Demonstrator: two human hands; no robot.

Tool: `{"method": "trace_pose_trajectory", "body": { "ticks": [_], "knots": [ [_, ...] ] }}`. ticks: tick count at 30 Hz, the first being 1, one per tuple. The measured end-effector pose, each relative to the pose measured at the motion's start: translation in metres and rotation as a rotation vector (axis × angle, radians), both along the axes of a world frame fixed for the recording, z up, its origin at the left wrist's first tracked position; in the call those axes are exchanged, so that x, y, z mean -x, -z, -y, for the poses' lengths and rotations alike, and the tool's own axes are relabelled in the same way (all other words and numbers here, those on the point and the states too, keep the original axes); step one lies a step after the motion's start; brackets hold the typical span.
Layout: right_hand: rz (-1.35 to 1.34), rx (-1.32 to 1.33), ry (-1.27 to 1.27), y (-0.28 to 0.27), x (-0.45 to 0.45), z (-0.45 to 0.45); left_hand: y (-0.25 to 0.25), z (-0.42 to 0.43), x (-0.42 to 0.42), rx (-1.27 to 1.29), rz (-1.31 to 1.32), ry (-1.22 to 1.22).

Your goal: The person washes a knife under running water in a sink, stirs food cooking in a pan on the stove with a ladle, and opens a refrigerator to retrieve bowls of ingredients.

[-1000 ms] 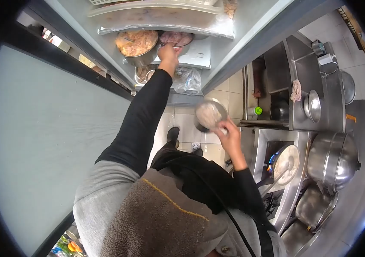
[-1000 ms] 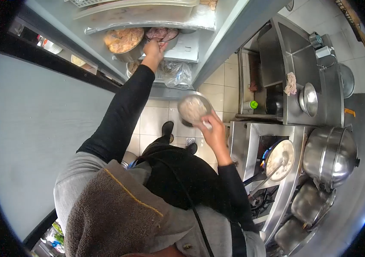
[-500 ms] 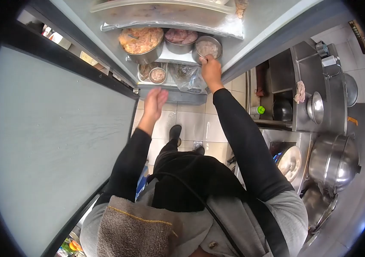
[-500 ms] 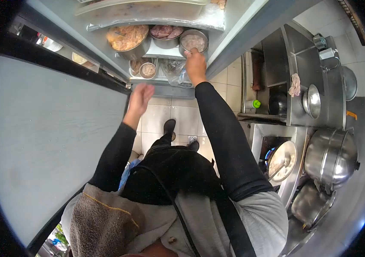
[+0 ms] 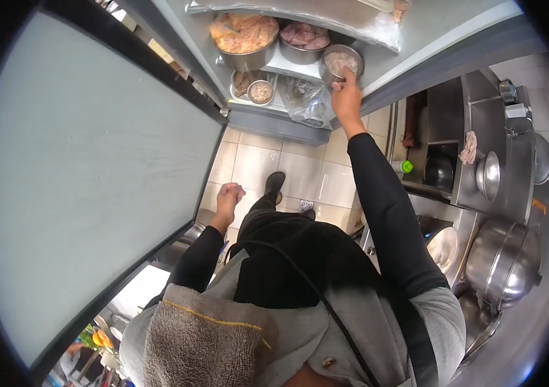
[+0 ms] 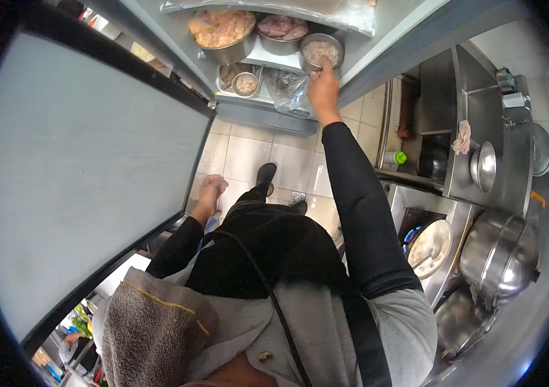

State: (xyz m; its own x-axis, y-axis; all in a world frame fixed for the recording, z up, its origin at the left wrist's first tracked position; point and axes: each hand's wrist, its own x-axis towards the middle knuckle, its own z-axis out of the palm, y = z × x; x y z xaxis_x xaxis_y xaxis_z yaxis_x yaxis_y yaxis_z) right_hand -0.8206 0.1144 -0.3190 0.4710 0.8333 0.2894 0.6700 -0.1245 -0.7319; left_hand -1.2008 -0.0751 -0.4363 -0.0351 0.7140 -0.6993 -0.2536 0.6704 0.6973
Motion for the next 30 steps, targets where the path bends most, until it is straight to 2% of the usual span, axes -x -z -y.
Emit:
{"method": "trace_pose_trajectory", "body": {
  "ticks": [3, 5, 6, 7, 8, 9, 10, 11, 12, 14, 16, 17, 21, 22, 24, 26, 28, 30],
  "knots": [
    [-0.103, -0.036, -0.046, -0.016, 0.011, 0.040, 0.024, 0.050, 0.040, 0.116, -0.050, -0.024],
    [-0.160, -0.051, -0.093, -0.025, 0.019, 0.086, 0.069, 0.102, 0.117, 0.109, 0.180, 0.133],
    [-0.179, -0.049, -0.121, -0.021, 0.022, 0.113, 0.046, 0.119, 0.114, 0.312, -0.111, -0.258],
    [-0.171, -0.011, -0.157, -0.012, 0.023, 0.141, 0.028, 0.135, 0.140, 0.363, 0.090, -0.420],
    [-0.159, 0.026, -0.188, -0.002, 0.022, 0.170, -0.016, 0.133, 0.138, 0.347, -0.224, -0.461],
    [-0.177, 0.128, -0.191, 0.001, 0.023, 0.201, 0.015, 0.151, 0.201, 0.340, -0.130, -0.438],
    [-0.198, 0.232, -0.197, 0.007, 0.025, 0.231, -0.036, 0.147, 0.195, 0.207, -0.281, -0.502],
    [-0.232, 0.247, -0.210, 0.019, 0.023, 0.259, -0.065, 0.146, 0.208, 0.215, -0.239, -0.516],
    [-0.269, 0.259, -0.229, 0.028, 0.021, 0.283, -0.084, 0.147, 0.232, 0.218, -0.199, -0.535],
    [-0.304, 0.358, -0.196, 0.031, 0.022, 0.320, -0.113, 0.138, 0.260, 0.261, -0.440, -0.555],
    [-0.406, 0.433, -0.240, 0.026, 0.021, 0.345, -0.146, 0.138, 0.285, 0.044, -0.518, -0.162],
    [-0.454, 0.466, -0.268, 0.022, 0.017, 0.344, -0.146, 0.138, 0.296, 0.046, -0.606, -0.001],
    [-0.441, 0.417, -0.324, 0.004, 0.010, 0.345, -0.162, 0.155, 0.307, 0.038, -0.845, 0.272],
    [-0.419, 0.382, -0.356, -0.002, 0.009, 0.344, -0.163, 0.160, 0.314, 0.103, -0.829, 0.319],
    [-0.370, 0.307, -0.414, -0.014, 0.005, 0.343, -0.159, 0.171, 0.313, 0.105, -1.122, 0.738],
    [-0.432, 0.285, -0.447, -0.014, 0.007, 0.345, -0.145, 0.180, 0.320, -0.239, -1.390, 1.379],
    [-0.497, 0.253, -0.428, -0.012, 0.010, 0.353, -0.147, 0.176, 0.278, -0.239, -1.445, 1.224],
    [-0.401, 0.216, -0.558, -0.017, 0.006, 0.364, -0.153, 0.155, 0.224, -0.397, -1.517, 1.244]
  ]
}}
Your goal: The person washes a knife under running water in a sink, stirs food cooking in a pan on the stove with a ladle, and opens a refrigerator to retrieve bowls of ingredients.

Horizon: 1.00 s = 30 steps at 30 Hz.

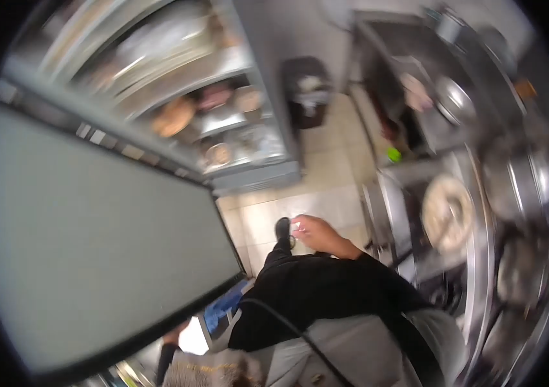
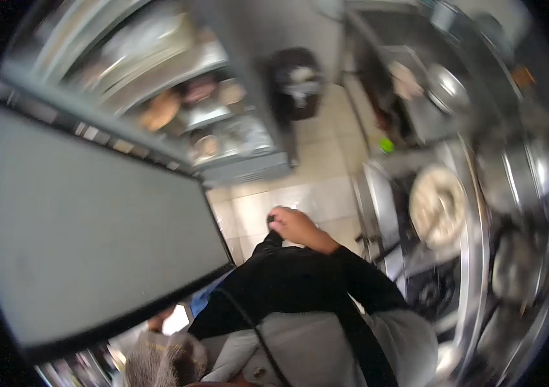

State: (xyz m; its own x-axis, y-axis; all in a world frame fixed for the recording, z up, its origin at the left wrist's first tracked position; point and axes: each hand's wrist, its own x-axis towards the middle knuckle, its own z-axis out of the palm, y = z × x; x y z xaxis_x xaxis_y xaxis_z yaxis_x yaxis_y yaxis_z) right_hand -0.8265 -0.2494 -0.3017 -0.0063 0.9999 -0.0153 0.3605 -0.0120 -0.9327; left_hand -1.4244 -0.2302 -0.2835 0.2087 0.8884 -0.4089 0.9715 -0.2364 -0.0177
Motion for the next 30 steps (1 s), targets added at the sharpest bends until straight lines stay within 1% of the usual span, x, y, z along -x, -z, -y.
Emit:
{"method": "trace_pose_trajectory", "body": {
  "ticks": [2, 4, 6, 7, 9, 10, 11, 12, 14, 16, 18, 20, 22, 24, 25, 27, 28, 29, 30],
  "knots": [
    [0.041, -0.066, -0.003, 0.002, -0.001, 0.018, -0.009, -0.023, -0.055, -0.077, 0.020, 0.197],
    [0.064, -0.004, -0.002, -0.002, -0.003, 0.037, -0.024, -0.048, -0.104, -0.179, 0.064, 0.447],
    [0.050, 0.095, 0.041, -0.020, -0.012, 0.055, -0.038, -0.069, -0.150, -0.288, 0.145, 0.704],
    [0.053, 0.080, 0.091, -0.017, -0.012, 0.066, -0.044, -0.079, -0.169, -0.330, 0.191, 0.810],
    [-0.014, 0.097, 0.173, -0.017, -0.020, 0.086, -0.045, -0.108, -0.200, -0.275, 0.275, 0.949],
    [-0.045, 0.098, 0.205, -0.018, -0.024, 0.097, -0.041, -0.119, -0.214, -0.199, 0.300, 0.979],
    [-0.036, 0.092, 0.254, -0.017, -0.027, 0.110, -0.026, -0.138, -0.225, 0.176, 0.313, 0.741],
    [-0.110, 0.086, 0.305, -0.018, -0.029, 0.124, -0.011, -0.156, -0.236, 0.454, 0.291, 0.441],
    [-0.252, 0.068, 0.401, -0.026, -0.030, 0.153, -0.010, -0.160, -0.295, 0.460, 0.582, 0.401],
    [-0.208, -0.028, 0.631, -0.059, -0.033, 0.183, -0.008, -0.172, -0.341, 0.501, 0.819, 0.415],
    [-0.166, -0.084, 0.865, -0.079, -0.037, 0.210, -0.005, -0.199, -0.373, 0.431, 0.725, 0.451],
    [0.001, -0.018, 1.156, -0.092, -0.048, 0.237, 0.002, -0.222, -0.406, 0.342, 0.810, 0.487],
    [0.553, 0.081, 1.372, -0.069, -0.059, 0.264, 0.012, -0.245, -0.434, 0.233, 0.867, 0.498],
    [0.574, 0.257, 1.557, -0.050, -0.057, 0.277, 0.023, -0.264, -0.461, 0.110, 0.886, 0.494],
    [0.578, 0.355, 1.654, -0.038, -0.053, 0.281, 0.019, -0.263, -0.475, 0.096, 0.921, 0.425],
    [0.297, 0.401, 1.711, 0.006, -0.053, 0.291, 0.050, -0.266, -0.481, -0.132, 0.868, 0.512],
    [0.157, 0.421, 1.738, 0.006, -0.053, 0.291, 0.065, -0.263, -0.487, -0.242, 0.845, 0.555],
    [0.336, 0.416, 1.723, 0.007, -0.048, 0.288, 0.082, -0.259, -0.488, 0.104, 0.867, 0.385],
    [0.257, 0.424, 1.751, -0.006, -0.042, 0.282, 0.096, -0.250, -0.486, 0.444, 0.858, 0.201]
  ]
}}
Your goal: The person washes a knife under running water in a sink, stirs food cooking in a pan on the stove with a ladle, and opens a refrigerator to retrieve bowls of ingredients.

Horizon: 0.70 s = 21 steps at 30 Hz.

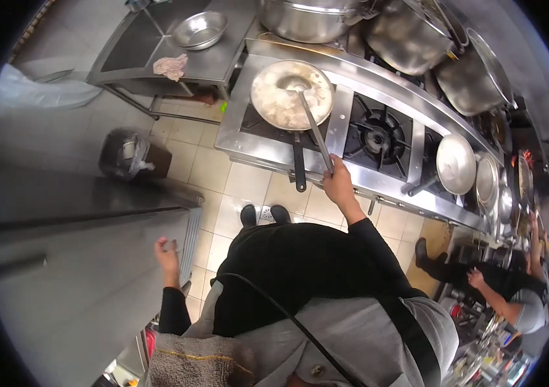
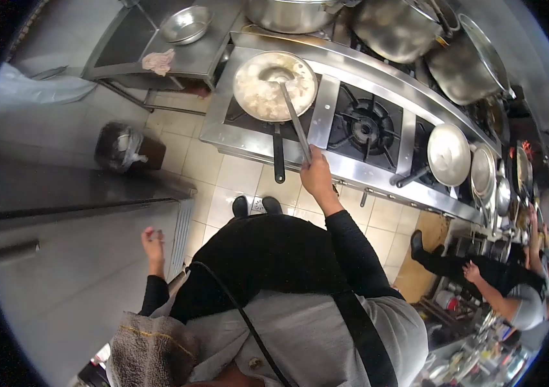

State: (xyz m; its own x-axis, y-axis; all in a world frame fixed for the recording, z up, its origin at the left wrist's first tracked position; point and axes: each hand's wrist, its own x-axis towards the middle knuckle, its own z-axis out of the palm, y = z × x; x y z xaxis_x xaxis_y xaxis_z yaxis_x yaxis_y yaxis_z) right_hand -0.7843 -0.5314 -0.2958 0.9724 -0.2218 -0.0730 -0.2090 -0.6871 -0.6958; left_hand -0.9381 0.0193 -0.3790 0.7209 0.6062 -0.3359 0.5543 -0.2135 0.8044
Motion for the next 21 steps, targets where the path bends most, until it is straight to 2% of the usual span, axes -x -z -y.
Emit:
{"method": "trace_pose_trajectory", "body": {
  "ticks": [2, 5, 7, 10, 11, 13, 14, 16, 19, 21],
  "knots": [
    [-0.074, -0.103, 0.064, -0.025, 0.012, -0.013, 0.025, 0.024, 0.008, 0.357, -0.018, 0.018],
    [-0.058, -0.050, 0.127, -0.049, 0.038, -0.018, 0.052, 0.039, 0.010, 0.350, -0.223, 0.287],
    [-0.043, -0.061, 0.127, -0.071, 0.055, -0.020, 0.037, 0.049, 0.001, 0.264, -0.291, 0.397],
    [0.030, -0.044, 0.120, -0.082, 0.080, -0.031, 0.072, 0.040, -0.022, 0.424, -0.247, 0.386],
    [-0.126, -0.048, 0.166, -0.099, 0.086, -0.041, 0.109, 0.038, -0.030, 0.612, -0.146, 0.312],
    [-0.160, -0.052, 0.146, -0.103, 0.100, -0.051, 0.080, 0.074, -0.079, 0.593, -0.193, 0.390],
    [-0.184, -0.054, 0.133, -0.106, 0.108, -0.054, 0.053, 0.099, -0.102, 0.693, -0.129, 0.447],
    [-0.174, -0.030, 0.122, -0.106, 0.120, -0.058, 0.037, 0.144, -0.145, 0.850, -0.171, 0.614],
    [-0.213, 0.003, 0.108, -0.104, 0.122, -0.049, -0.013, 0.227, -0.192, 1.078, -0.233, 0.773],
    [-0.178, 0.017, 0.091, -0.096, 0.117, -0.036, -0.021, 0.276, -0.208, 1.225, -0.307, 0.822]
  ]
}}
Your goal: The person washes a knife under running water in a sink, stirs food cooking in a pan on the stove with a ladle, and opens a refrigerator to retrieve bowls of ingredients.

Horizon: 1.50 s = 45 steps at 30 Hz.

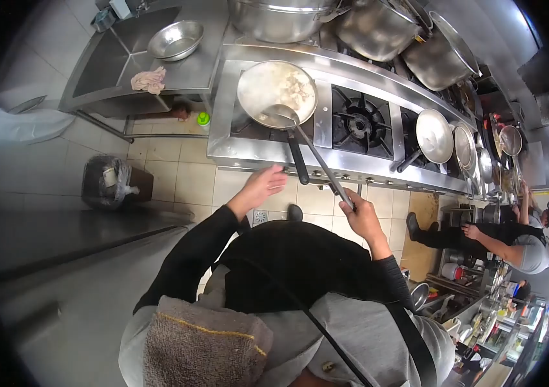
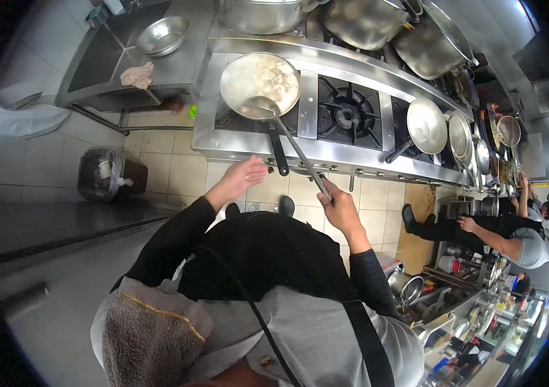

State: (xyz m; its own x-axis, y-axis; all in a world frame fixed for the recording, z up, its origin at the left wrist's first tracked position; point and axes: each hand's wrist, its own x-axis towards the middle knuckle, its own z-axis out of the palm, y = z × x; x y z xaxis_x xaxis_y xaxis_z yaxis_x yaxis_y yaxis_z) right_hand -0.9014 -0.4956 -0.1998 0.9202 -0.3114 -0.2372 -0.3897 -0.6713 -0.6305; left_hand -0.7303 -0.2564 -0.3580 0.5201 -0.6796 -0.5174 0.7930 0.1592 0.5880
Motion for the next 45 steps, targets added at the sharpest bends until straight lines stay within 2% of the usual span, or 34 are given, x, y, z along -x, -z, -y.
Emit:
{"method": "trace_pose_trajectory", "body": {
  "ticks": [2, 5, 10, 16, 20, 23, 27, 28, 31, 37, 40, 43, 45],
  "knots": [
    [0.043, 0.048, -0.019, 0.018, -0.003, 0.020, 0.000, 0.043, -0.011, 0.027, -0.196, 0.037],
    [0.106, 0.064, -0.049, 0.030, -0.009, 0.044, -0.014, 0.087, -0.006, -0.025, -0.362, -0.101],
    [0.097, 0.054, -0.056, 0.044, -0.019, 0.076, 0.001, 0.131, 0.011, -0.100, -0.326, -0.402],
    [0.166, -0.062, -0.041, 0.056, -0.045, 0.097, -0.005, 0.143, 0.018, -0.125, -0.235, -0.456],
    [0.192, -0.027, 0.011, 0.059, -0.077, 0.092, -0.012, 0.146, 0.020, -0.132, -0.222, -0.467],
    [0.411, 0.072, -0.019, 0.096, -0.097, 0.091, -0.013, 0.148, 0.019, -0.136, -0.226, -0.471],
    [0.175, -0.252, 0.065, 0.115, -0.113, 0.069, -0.001, 0.143, 0.018, -0.125, -0.186, -0.419],
    [0.094, -0.437, 0.127, 0.112, -0.114, 0.061, 0.002, 0.140, 0.017, -0.130, -0.177, -0.402],
    [-0.071, -0.779, 0.158, 0.089, -0.114, 0.049, 0.010, 0.123, 0.015, -0.063, -0.124, -0.296],
    [-0.048, -0.829, 0.146, 0.089, -0.116, 0.038, 0.021, 0.032, 0.040, -0.139, -0.132, -0.186],
    [-0.030, -0.801, 0.106, 0.077, -0.115, 0.036, 0.050, -0.039, 0.067, -0.275, -0.154, -0.318],
    [0.237, -0.235, -0.036, 0.103, -0.110, 0.038, 0.091, -0.122, 0.104, -0.494, -0.174, -0.481],
    [0.165, -0.180, -0.049, 0.057, -0.095, 0.030, 0.106, -0.178, 0.144, -0.592, -0.098, -0.526]
  ]
}}
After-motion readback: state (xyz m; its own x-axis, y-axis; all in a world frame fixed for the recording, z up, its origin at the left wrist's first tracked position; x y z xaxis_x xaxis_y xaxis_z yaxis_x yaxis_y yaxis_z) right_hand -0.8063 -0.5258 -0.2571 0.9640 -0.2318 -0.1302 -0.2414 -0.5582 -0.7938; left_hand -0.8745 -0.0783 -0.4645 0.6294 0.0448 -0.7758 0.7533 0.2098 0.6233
